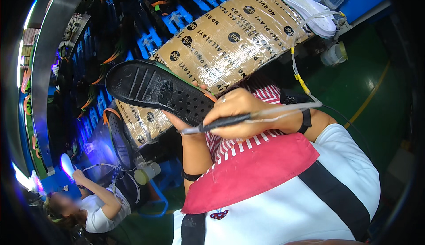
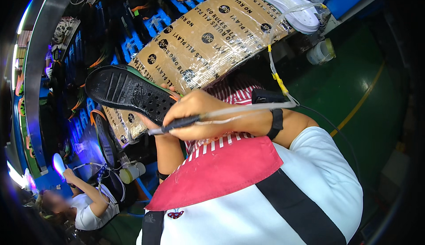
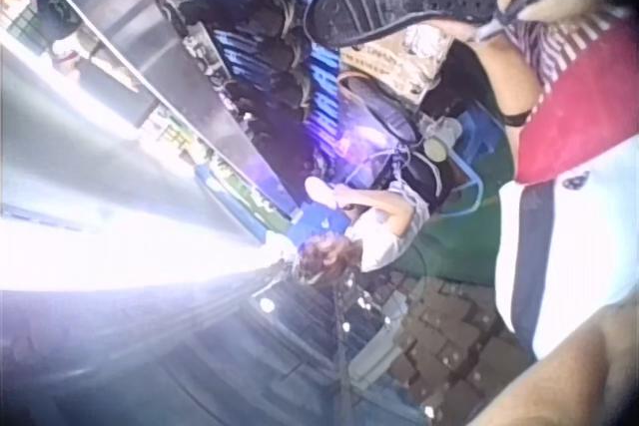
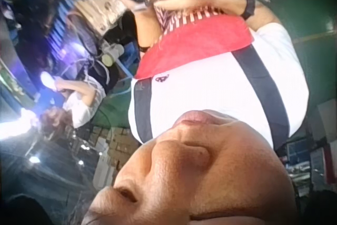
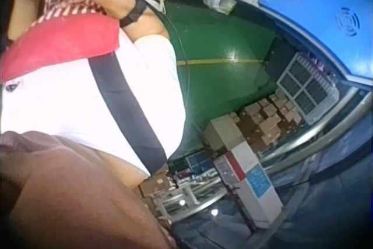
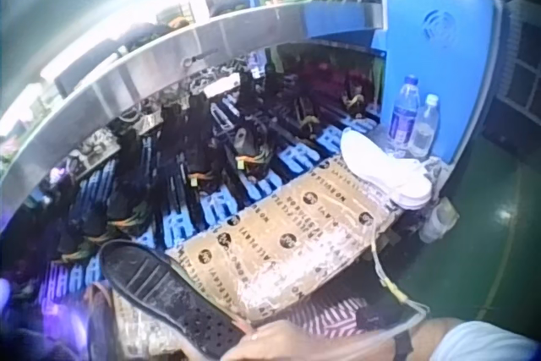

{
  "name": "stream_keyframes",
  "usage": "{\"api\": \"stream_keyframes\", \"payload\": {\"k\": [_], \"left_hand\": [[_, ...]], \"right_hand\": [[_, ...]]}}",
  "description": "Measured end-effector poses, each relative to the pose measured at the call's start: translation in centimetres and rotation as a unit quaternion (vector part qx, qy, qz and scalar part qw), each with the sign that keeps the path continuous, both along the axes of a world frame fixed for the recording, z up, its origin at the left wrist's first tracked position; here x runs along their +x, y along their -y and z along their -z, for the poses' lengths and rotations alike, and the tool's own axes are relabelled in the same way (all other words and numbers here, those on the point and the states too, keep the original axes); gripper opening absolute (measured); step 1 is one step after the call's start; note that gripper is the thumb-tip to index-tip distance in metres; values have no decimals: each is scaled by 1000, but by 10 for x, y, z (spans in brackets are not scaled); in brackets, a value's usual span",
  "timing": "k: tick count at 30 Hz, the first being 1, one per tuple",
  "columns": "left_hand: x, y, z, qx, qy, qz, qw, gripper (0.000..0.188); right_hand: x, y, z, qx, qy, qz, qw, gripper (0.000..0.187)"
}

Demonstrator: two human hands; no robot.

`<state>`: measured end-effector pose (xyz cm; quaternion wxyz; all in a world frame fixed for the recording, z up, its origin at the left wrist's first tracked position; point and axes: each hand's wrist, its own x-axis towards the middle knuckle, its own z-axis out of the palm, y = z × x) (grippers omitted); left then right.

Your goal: The person is applying adhesive or sealant to the edges of shoe soles using a specialized application tool.

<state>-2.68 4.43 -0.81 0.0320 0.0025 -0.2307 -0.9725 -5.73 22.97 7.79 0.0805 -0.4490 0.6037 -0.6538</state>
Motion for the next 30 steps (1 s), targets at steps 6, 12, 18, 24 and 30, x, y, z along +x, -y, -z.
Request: {"api": "stream_keyframes", "payload": {"k": [6,12,18,24,30], "left_hand": [[-2,-2,-13,-17,-14,-10,1000,75],[-2,15,-12,-48,-37,-12,998,74],[2,27,-14,-87,-61,-14,994,85],[8,37,-26,-94,-90,57,990,80],[5,57,-28,-173,-23,183,968,97]], "right_hand": [[5,3,13,29,-49,79,995,21],[1,-1,7,33,53,-52,997,20],[-2,-3,11,79,50,-52,994,23],[-3,-8,0,65,162,-102,979,23],[-3,-7,10,87,67,-148,983,24]]}}
